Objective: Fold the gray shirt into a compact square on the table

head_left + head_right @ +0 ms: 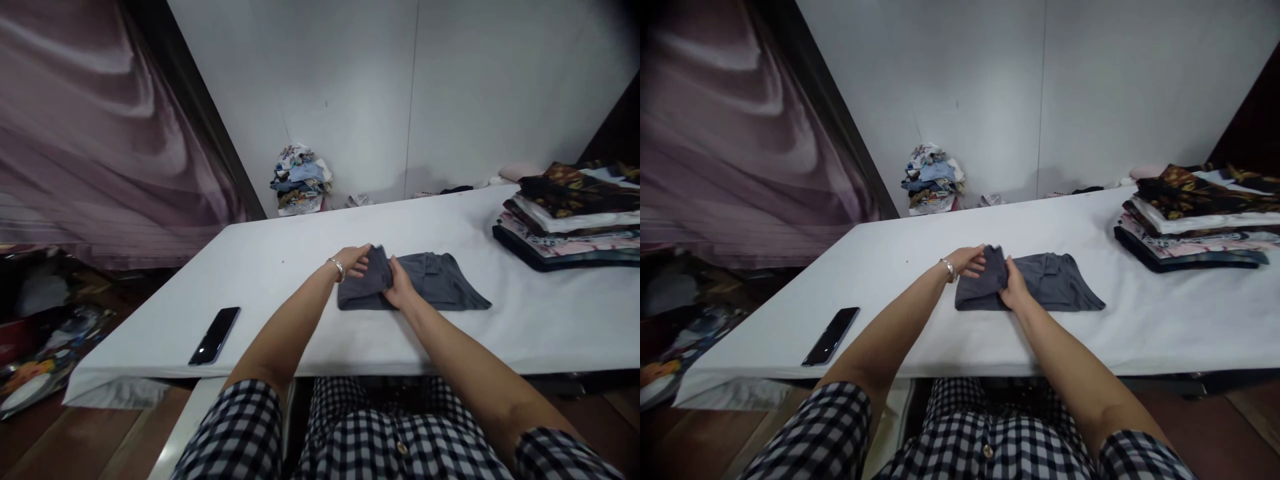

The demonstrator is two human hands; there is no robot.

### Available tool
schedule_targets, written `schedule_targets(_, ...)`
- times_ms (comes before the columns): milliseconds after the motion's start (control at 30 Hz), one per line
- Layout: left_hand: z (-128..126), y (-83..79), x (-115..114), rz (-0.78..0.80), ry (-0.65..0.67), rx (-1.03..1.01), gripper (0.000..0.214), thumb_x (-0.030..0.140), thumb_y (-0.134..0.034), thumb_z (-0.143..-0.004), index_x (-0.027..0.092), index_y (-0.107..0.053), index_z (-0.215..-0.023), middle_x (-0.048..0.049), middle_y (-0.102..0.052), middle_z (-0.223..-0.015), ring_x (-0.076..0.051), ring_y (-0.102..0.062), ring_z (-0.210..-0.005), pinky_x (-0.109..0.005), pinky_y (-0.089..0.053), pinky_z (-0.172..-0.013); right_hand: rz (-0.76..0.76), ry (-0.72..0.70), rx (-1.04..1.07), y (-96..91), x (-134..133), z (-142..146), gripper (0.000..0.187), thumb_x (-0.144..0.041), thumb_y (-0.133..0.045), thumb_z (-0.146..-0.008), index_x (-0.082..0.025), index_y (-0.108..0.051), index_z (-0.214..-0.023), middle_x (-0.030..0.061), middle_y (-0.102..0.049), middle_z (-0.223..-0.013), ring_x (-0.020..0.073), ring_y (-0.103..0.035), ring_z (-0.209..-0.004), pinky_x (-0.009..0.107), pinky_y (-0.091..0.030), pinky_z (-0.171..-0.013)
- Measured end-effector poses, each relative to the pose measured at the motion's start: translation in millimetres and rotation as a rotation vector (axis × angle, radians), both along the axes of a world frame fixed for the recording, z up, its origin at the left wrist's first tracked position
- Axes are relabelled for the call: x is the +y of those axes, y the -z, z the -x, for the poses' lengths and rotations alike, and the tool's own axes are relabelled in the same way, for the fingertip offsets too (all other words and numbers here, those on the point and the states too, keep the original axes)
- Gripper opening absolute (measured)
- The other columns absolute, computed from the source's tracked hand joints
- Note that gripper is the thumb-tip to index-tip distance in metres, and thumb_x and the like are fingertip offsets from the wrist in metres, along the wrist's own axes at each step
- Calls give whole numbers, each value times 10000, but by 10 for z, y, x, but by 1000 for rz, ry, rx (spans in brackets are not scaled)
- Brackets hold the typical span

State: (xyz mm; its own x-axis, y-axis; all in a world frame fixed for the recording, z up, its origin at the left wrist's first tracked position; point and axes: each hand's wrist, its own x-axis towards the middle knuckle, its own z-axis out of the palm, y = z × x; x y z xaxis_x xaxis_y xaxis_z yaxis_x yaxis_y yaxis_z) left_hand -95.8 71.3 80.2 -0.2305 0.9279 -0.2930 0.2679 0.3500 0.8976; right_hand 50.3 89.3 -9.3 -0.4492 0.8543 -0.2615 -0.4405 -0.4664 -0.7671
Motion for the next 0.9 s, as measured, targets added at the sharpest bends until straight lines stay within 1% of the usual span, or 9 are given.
schedule_targets(100,-9,240,-22,-98,-76,140,335,452,-597,-818,140,-633,-935,-135,-667,-1050,-229,-624,-937,-265,-500,-679,103,86,-70,8,37,-280,418,-371,-468,-893,-181,-526,-1260,108,-670,-1144,221,-656,-961,364,-547,-779)
schedule_targets(167,127,448,-82,-69,-201,281,326,450,-626,-786,155,-649,-921,-130,-669,-1049,-257,-604,-983,-282,-489,-702,97,120,-149,45,30,-375,548,-246,-567,-820,-225,-436,-1351,75,-646,-1198,192,-662,-921,328,-552,-736)
schedule_targets(267,327,744,-169,35,-345,290,378,460,-637,-766,157,-647,-993,-139,-674,-1055,-272,-617,-957,-313,-486,-710,6,108,-292,90,35,-348,800,-103,-595,-708,-283,-316,-1435,49,-616,-1246,173,-663,-880,307,-551,-707)
schedule_targets(367,390,924,-201,53,-366,244,376,415,-688,-734,128,-653,-974,-155,-675,-1069,-261,-622,-987,-295,-478,-758,-181,90,-362,93,110,-217,854,-37,-548,-639,-256,-340,-1438,48,-620,-1241,169,-655,-927,292,-538,-778)
schedule_targets(467,378,987,-185,60,-360,199,287,317,-730,-699,131,-666,-909,-137,-698,-1009,-239,-649,-933,-266,-482,-723,-402,69,-481,77,225,-140,805,-42,-538,-632,-223,-410,-1407,49,-610,-1263,187,-613,-1062,310,-487,-912)
schedule_targets(567,391,1001,-163,68,-365,157,188,194,-709,-700,137,-668,-874,-117,-715,-941,-215,-669,-854,-247,-487,-666,-562,59,-807,66,264,-160,724,-67,-572,-643,-149,-485,-1357,111,-553,-1333,252,-506,-1227,371,-388,-1037)
schedule_targets(733,428,1010,-153,49,-369,129,172,148,-711,-686,133,-665,-851,-115,-717,-886,-213,-676,-798,-253,-502,-645,-996,88,-991,93,47,-144,576,-223,-569,-781,-128,-500,-1345,145,-369,-1478,260,-300,-1382,414,-252,-1131)
schedule_targets(800,419,1001,-156,42,-361,116,157,143,-708,-686,128,-664,-836,-113,-716,-854,-213,-678,-761,-261,-508,-631,-1000,-6,-979,116,-46,-95,575,-274,-565,-808,-150,-480,-1364,134,-423,-1446,251,-366,-1349,409,-293,-1114)
schedule_targets(900,415,958,-158,20,-354,105,153,157,-724,-671,128,-667,-810,-111,-715,-825,-220,-679,-763,-267,-513,-644,-858,-94,-972,119,-100,-50,567,-280,-581,-807,-168,-493,-1356,134,-511,-1373,260,-473,-1270,410,-355,-1075)
